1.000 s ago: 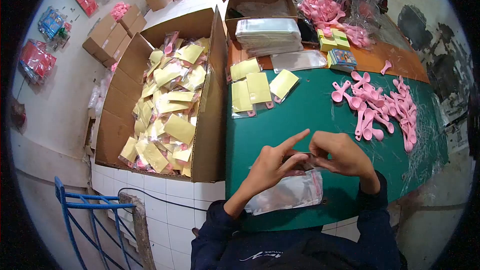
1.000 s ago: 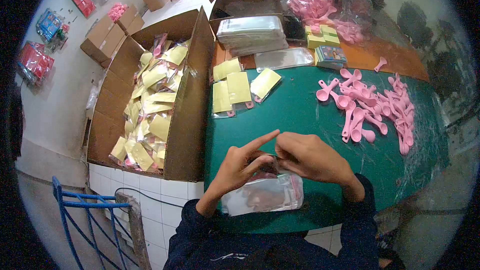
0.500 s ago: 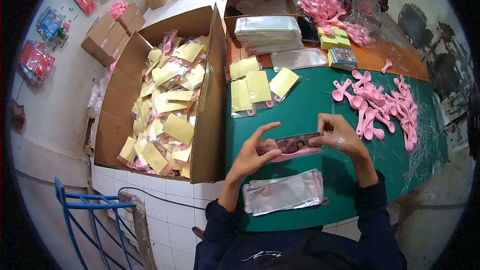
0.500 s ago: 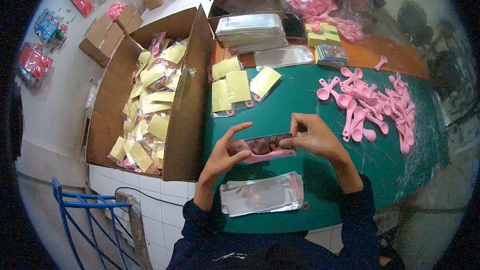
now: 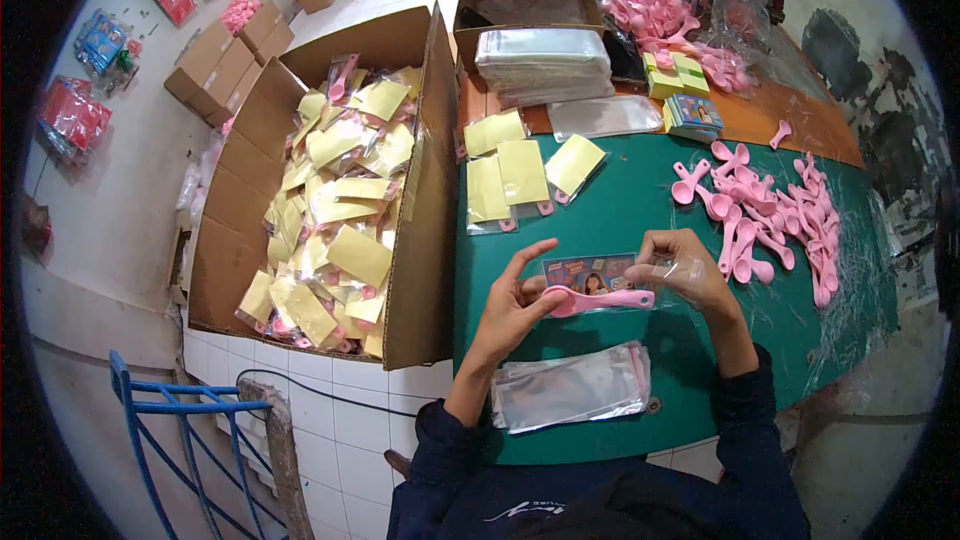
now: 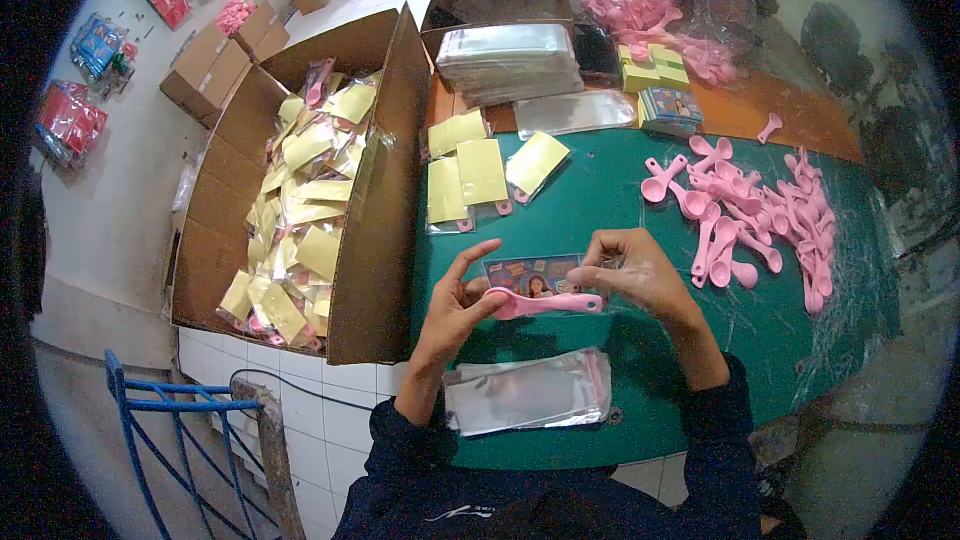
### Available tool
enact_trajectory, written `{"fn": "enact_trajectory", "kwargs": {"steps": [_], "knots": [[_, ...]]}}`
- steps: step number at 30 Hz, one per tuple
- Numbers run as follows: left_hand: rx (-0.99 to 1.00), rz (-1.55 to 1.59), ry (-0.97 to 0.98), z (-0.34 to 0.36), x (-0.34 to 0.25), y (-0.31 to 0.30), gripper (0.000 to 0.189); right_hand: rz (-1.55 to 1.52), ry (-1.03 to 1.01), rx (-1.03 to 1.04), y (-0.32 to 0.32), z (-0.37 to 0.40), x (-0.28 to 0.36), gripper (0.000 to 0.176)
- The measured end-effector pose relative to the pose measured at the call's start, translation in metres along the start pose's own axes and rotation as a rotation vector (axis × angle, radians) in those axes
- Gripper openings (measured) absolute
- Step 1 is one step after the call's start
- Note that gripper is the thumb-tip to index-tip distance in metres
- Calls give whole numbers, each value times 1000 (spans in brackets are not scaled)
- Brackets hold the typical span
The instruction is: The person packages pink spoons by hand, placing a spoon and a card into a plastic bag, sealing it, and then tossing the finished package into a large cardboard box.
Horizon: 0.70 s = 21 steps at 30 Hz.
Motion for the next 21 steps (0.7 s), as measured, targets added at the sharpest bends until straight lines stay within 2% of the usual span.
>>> {"fn": "enact_trajectory", "kwargs": {"steps": [2,5,7,10,13,14,17,18,21], "knots": [[-12,15,-6,0,-1,0,61,-83,54,36,1,1,4,14],[3,-49,-38,1,-4,-1,62,109,-32,56,-1,1,6,14],[28,-155,-96,2,-4,-3,63,52,-16,54,-2,1,1,14],[29,-77,-6,-4,10,-5,63,89,-37,-12,-5,0,-5,13],[-357,-424,172,-7,16,-3,61,305,-155,-173,-5,0,-1,16],[-257,-343,52,-6,17,-4,58,396,-207,-236,-4,0,2,19],[52,195,-284,-5,25,7,61,457,-346,13,15,0,12,29],[122,177,-314,-4,27,10,61,448,-325,129,18,0,9,34],[108,64,-287,-3,35,8,61,586,-349,184,26,-1,-12,35]]}}
Point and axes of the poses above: each hand's wrist, its own z-axis away from the middle knuckle, its own y-axis out of the palm, x = y × z, the point moved 2 cm from there along -z, towards the middle knuckle, and after that the axes turned 5 degrees about -y, right-handed, at the moved point
